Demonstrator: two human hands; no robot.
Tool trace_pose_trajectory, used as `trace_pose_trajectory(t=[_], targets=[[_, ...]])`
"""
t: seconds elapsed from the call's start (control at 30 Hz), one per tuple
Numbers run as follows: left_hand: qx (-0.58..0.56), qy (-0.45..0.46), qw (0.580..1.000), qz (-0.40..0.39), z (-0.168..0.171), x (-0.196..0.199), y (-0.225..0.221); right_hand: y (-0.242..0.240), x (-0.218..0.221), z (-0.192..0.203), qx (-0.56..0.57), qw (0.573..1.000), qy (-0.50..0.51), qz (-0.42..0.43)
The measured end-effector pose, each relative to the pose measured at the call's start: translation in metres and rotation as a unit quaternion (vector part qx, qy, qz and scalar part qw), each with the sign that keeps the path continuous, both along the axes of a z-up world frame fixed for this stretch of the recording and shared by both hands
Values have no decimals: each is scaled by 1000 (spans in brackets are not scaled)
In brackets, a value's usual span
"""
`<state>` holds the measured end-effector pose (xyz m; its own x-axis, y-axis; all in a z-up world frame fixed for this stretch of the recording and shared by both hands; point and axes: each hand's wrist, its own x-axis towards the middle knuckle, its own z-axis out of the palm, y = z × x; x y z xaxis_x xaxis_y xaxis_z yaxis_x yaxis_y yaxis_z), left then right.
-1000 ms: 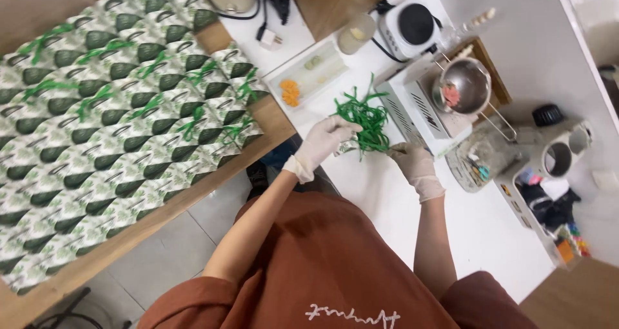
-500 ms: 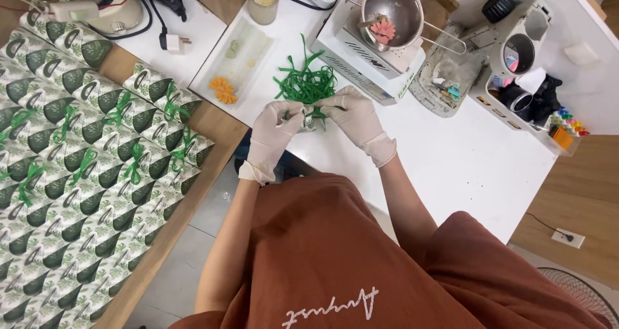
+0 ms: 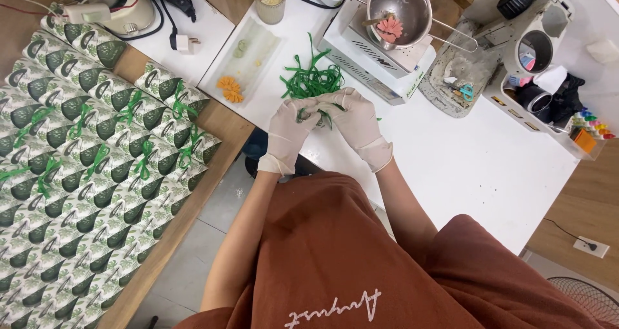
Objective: Tying green decorative strips onto small candle components at a production table.
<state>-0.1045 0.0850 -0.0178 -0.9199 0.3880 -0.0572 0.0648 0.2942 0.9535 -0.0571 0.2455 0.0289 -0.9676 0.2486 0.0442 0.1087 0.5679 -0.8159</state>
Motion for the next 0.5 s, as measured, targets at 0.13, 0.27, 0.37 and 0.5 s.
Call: trace_pose_trajectory(t=[0.13,0.27,0.37,0.5], targets=[[-41,14,999,-9,-8,3,4,-2,6,1,5,1000,12,26],[-37,10,999,-16,-14,7,3,-6,8,18,17,999,4,51],[-28,-7,999,-25,-5,10,2,-8,7,25,69,994,25,82],[-29,-9,999,-27,-13,13,3,-9,7,25,79,994,6,76]])
